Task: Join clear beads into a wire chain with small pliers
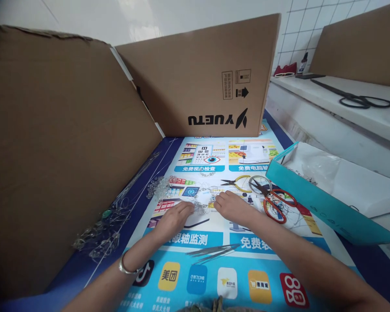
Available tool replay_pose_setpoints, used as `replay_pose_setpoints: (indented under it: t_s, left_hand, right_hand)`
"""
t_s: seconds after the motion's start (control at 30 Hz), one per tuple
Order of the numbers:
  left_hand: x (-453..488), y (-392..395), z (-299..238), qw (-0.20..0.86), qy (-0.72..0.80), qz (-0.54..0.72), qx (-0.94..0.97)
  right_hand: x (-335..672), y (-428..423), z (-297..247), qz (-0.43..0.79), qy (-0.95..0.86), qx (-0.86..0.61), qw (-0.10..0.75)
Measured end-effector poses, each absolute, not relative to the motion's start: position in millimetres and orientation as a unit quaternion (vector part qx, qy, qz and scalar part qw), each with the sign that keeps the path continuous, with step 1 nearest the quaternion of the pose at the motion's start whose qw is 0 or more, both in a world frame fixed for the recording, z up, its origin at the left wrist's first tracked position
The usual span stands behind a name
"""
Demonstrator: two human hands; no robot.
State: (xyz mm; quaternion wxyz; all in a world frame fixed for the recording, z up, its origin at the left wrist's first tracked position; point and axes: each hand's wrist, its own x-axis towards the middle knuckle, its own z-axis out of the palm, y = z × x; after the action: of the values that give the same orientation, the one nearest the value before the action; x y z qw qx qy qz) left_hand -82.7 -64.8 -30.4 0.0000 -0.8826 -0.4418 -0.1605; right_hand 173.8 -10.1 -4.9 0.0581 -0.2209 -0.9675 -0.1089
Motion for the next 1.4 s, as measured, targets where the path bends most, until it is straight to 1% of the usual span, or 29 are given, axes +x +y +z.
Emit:
replay_pose_setpoints:
  t_s: [0.3, 0.67, 0.8, 1.07, 1.27, 1.4]
  left_hand:
    - [-90.0, -60.3, -28.0, 0.001, -0.42, -0.15, -0.895]
    - [-100.2, -46.6, -23.0, -0.015, -0.41, -0.145, -0.9]
    - [-99.2, -47.3, -21.4, -0.02, -0.413, -0.141, -0.899]
    - [-94.7, -56.9, -13.0, -0.017, -0.408, -0.179, -0.895]
    - [-85.4, -59.7, -9.1, -0.029, -0.41, -0.154, -0.899]
    - [-83.4, -55.0, -16.0, -0.021, -0.401, -0.158, -0.902]
  right_hand:
    - [173.1, -5.1, -0.2, -0.12, -0.972, -0.199, 0.043]
    - [175.9, -2.1, 1.9, -0.094, -0.975, -0.198, 0.045]
    - [177.3, -4.3, -2.0, -0.084, -0.97, -0.221, 0.059]
    - [178.0, -12.0, -1.9, -0.073, -0.963, -0.242, 0.091]
    - [158.6, -23.6, -6.5, -0.071, -0.962, -0.219, 0.144]
    - [148.3, -22.8, -11.9, -0.064, -0.965, -0.212, 0.14]
